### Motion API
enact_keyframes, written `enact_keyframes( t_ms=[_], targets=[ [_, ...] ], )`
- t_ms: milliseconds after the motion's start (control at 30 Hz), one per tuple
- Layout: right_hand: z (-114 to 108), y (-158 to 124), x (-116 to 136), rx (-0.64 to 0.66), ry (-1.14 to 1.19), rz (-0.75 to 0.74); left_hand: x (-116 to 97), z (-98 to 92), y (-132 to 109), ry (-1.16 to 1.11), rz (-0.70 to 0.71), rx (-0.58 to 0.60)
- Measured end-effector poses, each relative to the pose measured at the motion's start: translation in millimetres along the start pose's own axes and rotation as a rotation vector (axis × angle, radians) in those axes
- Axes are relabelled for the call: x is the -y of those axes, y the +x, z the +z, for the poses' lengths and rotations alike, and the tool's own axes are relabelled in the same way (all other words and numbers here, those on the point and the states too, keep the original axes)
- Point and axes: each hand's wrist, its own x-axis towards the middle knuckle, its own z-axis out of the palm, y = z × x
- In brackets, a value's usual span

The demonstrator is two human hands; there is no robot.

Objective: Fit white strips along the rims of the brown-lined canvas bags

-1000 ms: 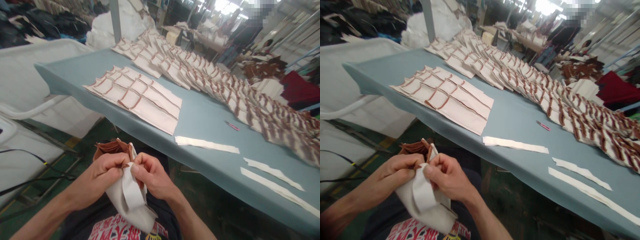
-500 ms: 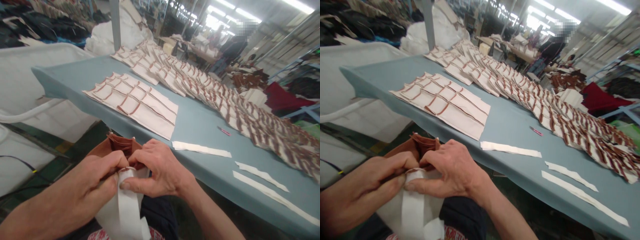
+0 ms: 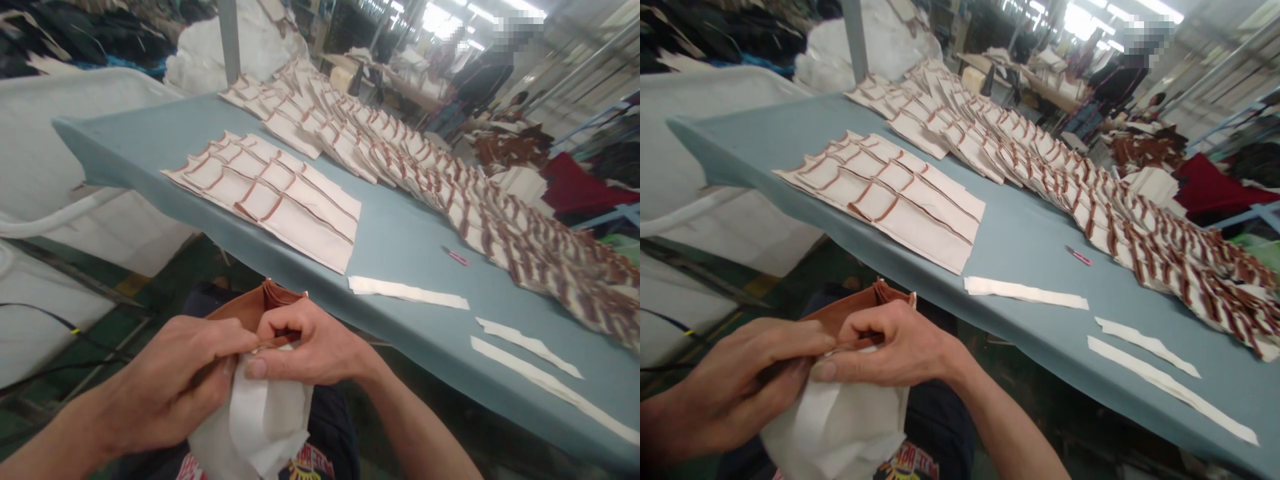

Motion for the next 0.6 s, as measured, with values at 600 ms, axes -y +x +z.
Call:
enact_keyframes(
  t_ms=[600],
  targets=[
    [3.0,-32.5,8.2,-0.095,-0.569,-0.234,-27.3,-7.2,11.2,-0.165,-0.302,0.039]
  ],
)
